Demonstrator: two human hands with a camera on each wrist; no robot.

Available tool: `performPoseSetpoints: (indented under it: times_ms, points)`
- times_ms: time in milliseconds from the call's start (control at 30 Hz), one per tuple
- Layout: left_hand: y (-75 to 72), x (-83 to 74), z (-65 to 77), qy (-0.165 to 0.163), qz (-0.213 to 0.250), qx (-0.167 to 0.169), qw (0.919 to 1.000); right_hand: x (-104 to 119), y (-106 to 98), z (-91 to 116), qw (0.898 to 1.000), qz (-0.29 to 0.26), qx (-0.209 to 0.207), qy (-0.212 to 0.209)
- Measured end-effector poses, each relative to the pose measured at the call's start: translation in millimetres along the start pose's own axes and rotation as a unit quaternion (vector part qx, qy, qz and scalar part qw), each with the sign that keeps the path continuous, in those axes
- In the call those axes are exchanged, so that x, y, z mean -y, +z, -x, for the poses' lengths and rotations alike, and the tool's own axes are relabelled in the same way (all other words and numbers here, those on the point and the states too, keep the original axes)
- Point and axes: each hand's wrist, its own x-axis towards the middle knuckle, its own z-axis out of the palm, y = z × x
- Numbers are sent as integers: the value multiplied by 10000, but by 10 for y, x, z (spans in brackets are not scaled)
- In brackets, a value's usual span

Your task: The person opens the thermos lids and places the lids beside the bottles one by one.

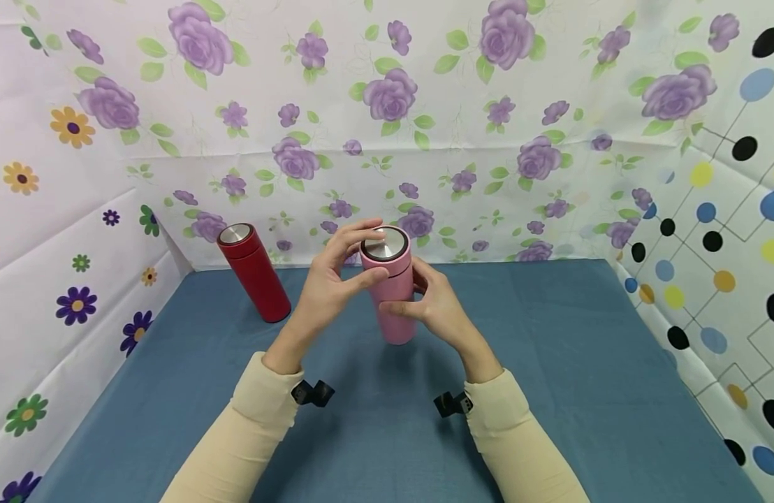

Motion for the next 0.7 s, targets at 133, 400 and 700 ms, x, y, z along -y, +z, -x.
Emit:
performPoseSetpoints:
  times_ms: [133,400,700]
  points:
    - [-73,9,-13,-65,222,385,9990,2,-6,6,9998,-133,128,33]
    - [-101,-23,-7,-98,249,410,9988,33,-8,10,9986,-366,370,59]
    - [92,-11,29,114,-610,-414,9972,33,5,10,9998,-166,97,49]
